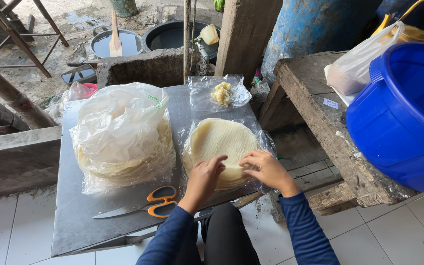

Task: The person peels and separates thin round dough wrappers from a stack by hand on a metal table, then uses scissors to trim the edge of the stack.

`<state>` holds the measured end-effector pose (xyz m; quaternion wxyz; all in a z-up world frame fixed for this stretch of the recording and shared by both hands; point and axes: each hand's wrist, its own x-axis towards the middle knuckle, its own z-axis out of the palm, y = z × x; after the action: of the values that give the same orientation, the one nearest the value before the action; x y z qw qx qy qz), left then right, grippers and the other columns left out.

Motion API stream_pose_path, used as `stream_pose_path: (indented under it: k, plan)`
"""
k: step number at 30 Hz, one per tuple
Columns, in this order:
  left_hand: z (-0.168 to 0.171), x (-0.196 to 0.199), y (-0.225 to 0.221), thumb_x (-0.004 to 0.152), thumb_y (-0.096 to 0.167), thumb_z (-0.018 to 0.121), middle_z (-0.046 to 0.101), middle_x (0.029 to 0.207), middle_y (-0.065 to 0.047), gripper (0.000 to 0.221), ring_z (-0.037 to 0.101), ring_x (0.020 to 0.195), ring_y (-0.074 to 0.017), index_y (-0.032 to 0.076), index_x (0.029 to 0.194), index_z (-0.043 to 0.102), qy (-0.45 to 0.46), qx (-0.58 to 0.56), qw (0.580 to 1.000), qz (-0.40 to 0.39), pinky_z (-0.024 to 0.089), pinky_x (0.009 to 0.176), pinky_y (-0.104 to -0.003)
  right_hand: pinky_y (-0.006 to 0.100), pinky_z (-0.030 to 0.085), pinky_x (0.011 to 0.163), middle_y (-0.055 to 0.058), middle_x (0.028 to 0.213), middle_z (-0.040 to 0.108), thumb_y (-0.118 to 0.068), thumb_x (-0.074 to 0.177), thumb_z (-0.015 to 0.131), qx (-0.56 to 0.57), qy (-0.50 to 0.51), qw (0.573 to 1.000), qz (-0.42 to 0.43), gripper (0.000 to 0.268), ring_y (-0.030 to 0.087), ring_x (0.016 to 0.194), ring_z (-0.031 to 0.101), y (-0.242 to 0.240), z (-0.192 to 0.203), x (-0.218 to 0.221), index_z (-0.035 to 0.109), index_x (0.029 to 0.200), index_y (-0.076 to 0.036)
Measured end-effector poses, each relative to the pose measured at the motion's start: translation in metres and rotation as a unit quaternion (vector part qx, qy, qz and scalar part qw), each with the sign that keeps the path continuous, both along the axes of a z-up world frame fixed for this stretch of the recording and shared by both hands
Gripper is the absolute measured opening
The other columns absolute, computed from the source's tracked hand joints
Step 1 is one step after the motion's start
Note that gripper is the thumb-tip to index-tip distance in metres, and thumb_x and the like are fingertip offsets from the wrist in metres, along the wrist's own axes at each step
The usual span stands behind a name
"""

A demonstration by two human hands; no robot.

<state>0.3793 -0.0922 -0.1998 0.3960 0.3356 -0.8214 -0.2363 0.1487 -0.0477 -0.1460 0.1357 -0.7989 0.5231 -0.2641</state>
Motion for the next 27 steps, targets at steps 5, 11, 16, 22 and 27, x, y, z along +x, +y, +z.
stream_pose_path:
  k: [5,11,16,22,27]
  plan:
    - [0.010,-0.004,-0.002,0.097,0.016,0.065,0.076,0.091,-0.003,0.029,0.072,0.089,-0.0250,0.013,0.126,0.063,0.036,-0.034,0.999,-0.023,0.051,0.086,-0.040,0.038,0.047,0.092,0.000,0.098,0.073,-0.007,0.080,0.076,-0.120,0.020,0.992,-0.036,0.012,0.021,0.098,0.069,-0.004,-0.007,0.002,0.075,0.092,-0.011]
    - [0.003,-0.001,0.008,0.094,0.013,0.064,0.074,0.089,0.000,0.031,0.070,0.088,-0.0197,0.016,0.125,0.064,-0.064,-0.121,0.989,-0.057,0.048,0.093,-0.038,0.037,0.046,0.095,-0.002,0.099,0.075,-0.005,0.075,0.075,-0.122,0.062,0.989,-0.064,0.018,0.020,0.097,0.068,0.013,-0.016,-0.007,0.079,0.090,-0.014]
    - [-0.007,-0.001,0.009,0.092,0.016,0.066,0.072,0.086,-0.002,0.035,0.069,0.089,-0.0204,0.015,0.127,0.063,-0.088,-0.146,0.984,-0.047,0.046,0.095,-0.040,0.037,0.045,0.093,0.000,0.102,0.074,-0.011,0.075,0.079,-0.099,0.039,0.993,-0.048,0.020,0.021,0.098,0.067,0.018,-0.017,-0.008,0.080,0.095,-0.013]
    - [-0.004,0.000,0.006,0.093,0.018,0.066,0.072,0.086,-0.002,0.032,0.070,0.087,-0.0211,0.015,0.125,0.063,-0.077,-0.142,0.986,-0.044,0.048,0.093,-0.040,0.037,0.046,0.092,0.000,0.102,0.074,-0.013,0.078,0.079,-0.087,0.017,0.995,-0.039,0.017,0.020,0.098,0.067,0.019,-0.013,-0.006,0.079,0.095,-0.013]
    - [0.000,-0.001,0.001,0.097,0.016,0.064,0.074,0.087,-0.001,0.029,0.071,0.085,-0.0215,0.014,0.126,0.063,-0.024,-0.089,0.995,-0.029,0.050,0.091,-0.039,0.035,0.047,0.091,-0.001,0.102,0.075,-0.013,0.078,0.078,-0.103,0.017,0.993,-0.057,0.017,0.020,0.098,0.067,0.020,-0.018,-0.003,0.080,0.094,-0.015]
